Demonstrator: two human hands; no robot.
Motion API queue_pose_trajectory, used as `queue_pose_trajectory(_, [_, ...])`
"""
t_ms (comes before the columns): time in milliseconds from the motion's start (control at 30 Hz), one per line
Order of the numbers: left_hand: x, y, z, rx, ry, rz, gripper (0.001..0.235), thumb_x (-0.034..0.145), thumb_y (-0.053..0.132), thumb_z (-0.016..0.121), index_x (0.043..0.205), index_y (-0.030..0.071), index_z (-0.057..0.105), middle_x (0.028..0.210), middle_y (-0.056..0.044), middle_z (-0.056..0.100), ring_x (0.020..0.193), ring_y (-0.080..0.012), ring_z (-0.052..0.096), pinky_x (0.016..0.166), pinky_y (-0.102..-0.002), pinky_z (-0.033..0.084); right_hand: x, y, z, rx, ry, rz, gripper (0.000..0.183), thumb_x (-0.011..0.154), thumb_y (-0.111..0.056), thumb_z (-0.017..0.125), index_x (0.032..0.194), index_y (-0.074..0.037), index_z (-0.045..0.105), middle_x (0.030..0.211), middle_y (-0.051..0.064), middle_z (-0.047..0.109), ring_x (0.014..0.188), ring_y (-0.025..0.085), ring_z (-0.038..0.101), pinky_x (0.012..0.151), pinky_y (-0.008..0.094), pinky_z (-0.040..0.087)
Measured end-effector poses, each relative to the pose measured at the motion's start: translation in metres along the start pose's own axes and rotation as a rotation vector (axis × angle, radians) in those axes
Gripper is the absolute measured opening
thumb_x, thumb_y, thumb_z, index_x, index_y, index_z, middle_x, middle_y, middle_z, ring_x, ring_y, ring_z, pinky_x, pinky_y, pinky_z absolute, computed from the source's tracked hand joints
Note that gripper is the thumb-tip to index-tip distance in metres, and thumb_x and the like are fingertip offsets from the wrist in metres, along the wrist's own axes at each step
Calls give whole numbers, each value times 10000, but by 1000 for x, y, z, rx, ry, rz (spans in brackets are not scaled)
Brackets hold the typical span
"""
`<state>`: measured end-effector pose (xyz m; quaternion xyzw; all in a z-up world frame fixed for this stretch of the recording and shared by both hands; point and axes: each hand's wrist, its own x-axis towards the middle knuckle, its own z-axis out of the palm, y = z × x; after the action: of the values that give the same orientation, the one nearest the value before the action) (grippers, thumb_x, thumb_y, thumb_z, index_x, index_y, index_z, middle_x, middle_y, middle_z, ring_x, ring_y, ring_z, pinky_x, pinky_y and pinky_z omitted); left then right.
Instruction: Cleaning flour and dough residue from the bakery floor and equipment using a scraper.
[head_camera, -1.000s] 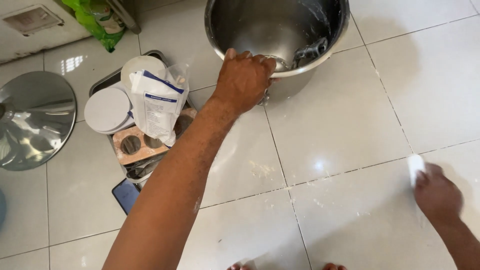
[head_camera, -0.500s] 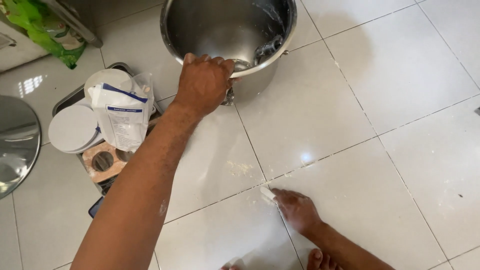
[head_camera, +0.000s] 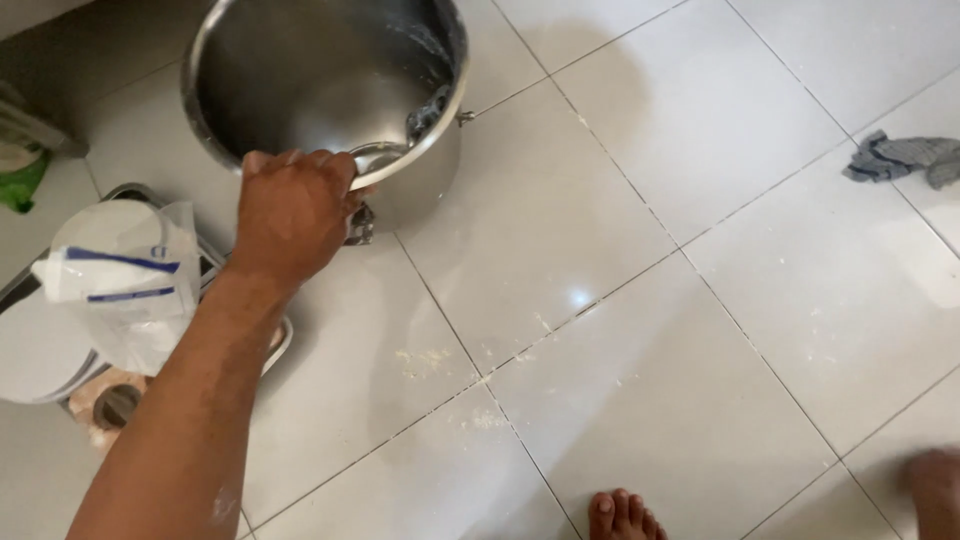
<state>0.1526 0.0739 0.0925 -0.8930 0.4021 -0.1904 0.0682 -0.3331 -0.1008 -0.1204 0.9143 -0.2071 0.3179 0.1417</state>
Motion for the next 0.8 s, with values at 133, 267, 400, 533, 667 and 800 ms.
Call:
queue_pose_trajectory(133, [-2,-3,4,1,41,41,378,1076,402,675,788,191,549,681,53,566,611,-210,557,683,-390,361,-14,11,22,-38,76,-9,356,977,-48,402,640,-160,435,634,15,583,561,225,595,543,331,384])
queue_pose_trajectory(267, [-7,-6,5,-24,-18,-1,255,1027,295,684,824,168,597,706,45,598,657,-230,585,729,-396,387,-53,10,36,-102,148,-80,68,944,-114,459,1003,-134,486,692,-6,581,527,220,519,540,337,331])
queue_pose_trajectory(400, [-5,-5,7,18,-44,-7,311,1069,402,637,864,170,613,723,42,618,661,-235,591,706,-398,403,-56,40,131,-171,1059,-256,322,1126,-351,344,1204,-162,593,887,53,650,824,224,586,894,488,352])
queue_pose_trajectory(533, [-7,-6,7,39,-19,11,288,1070,391,651,874,183,617,723,65,614,660,-218,594,707,-389,403,141,48,187,468,-220,-223,440,928,-131,635,1364,-156,681,1391,-66,676,1183,133,664,890,301,489])
queue_pose_trajectory(667, [-7,-5,2,-35,-71,-15,167,991,240,637,853,156,594,742,29,631,682,-267,603,723,-422,409,154,93,154,877,-341,-239,293,1008,-131,552,1280,-56,629,904,43,648,709,227,610,719,365,458])
queue_pose_trajectory(800, [-8,-5,3,4,-39,-8,168,968,217,668,839,166,573,728,40,617,660,-242,592,763,-396,410,52,332,233,313,-256,265,318,1085,-90,453,1337,-27,637,1569,231,567,1374,435,549,1099,535,474])
